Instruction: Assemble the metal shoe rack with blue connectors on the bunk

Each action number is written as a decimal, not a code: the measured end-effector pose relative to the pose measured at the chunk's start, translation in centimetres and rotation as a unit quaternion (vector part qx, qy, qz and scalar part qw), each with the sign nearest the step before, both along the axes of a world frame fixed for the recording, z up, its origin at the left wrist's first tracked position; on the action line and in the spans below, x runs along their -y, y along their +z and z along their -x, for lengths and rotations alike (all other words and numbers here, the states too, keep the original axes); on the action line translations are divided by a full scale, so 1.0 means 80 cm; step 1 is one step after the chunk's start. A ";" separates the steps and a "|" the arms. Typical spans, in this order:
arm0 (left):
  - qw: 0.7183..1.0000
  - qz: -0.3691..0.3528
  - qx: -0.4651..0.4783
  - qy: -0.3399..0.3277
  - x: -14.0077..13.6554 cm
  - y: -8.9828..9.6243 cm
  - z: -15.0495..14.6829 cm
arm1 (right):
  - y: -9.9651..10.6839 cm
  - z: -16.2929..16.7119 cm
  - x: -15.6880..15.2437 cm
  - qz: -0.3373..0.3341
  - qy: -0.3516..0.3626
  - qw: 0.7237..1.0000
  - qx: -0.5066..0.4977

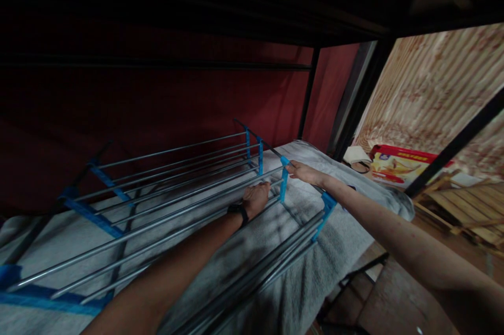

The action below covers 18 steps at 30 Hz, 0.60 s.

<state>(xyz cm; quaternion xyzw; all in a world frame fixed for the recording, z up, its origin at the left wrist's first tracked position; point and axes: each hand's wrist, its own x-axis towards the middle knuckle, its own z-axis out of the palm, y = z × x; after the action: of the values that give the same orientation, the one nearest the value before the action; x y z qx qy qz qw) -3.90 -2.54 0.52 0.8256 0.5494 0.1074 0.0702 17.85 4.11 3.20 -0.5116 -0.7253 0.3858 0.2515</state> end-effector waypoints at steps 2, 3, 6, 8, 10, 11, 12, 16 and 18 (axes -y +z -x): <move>1.000 -0.022 0.004 -0.012 0.005 0.002 0.002 | 0.003 0.003 0.004 0.028 -0.010 0.999 -0.023; 0.999 -0.042 0.002 -0.030 0.009 0.001 0.005 | 0.005 0.004 0.005 0.038 -0.016 0.999 -0.032; 0.984 -0.076 -0.046 -0.156 0.030 -0.012 0.023 | 0.008 0.006 0.008 0.048 -0.025 0.998 -0.038; 0.965 -0.047 -0.092 -0.243 0.047 -0.030 0.042 | 0.009 0.006 0.009 0.053 -0.027 0.998 -0.037; 0.960 -0.010 -0.120 -0.253 0.060 -0.053 0.062 | 0.009 0.005 0.009 0.056 -0.027 0.998 -0.033; 0.966 -0.001 -0.125 -0.228 0.064 -0.065 0.073 | 0.009 0.005 0.009 0.056 -0.027 0.998 -0.032; 0.973 0.003 -0.129 -0.194 0.066 -0.076 0.082 | 0.009 0.004 0.009 0.055 -0.027 0.998 -0.031; 0.993 0.037 -0.089 -0.065 0.057 -0.104 0.108 | 0.008 0.004 0.008 0.053 -0.026 0.998 -0.038; 0.997 0.055 -0.047 -0.029 0.047 -0.109 0.109 | 0.008 0.003 0.007 0.053 -0.026 0.997 -0.044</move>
<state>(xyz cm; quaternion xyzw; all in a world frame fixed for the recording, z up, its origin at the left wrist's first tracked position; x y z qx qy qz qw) -12.60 -6.30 -8.19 0.8401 0.5334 0.0361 0.0922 17.59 3.54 3.81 -0.5260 -0.6784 0.4389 0.2655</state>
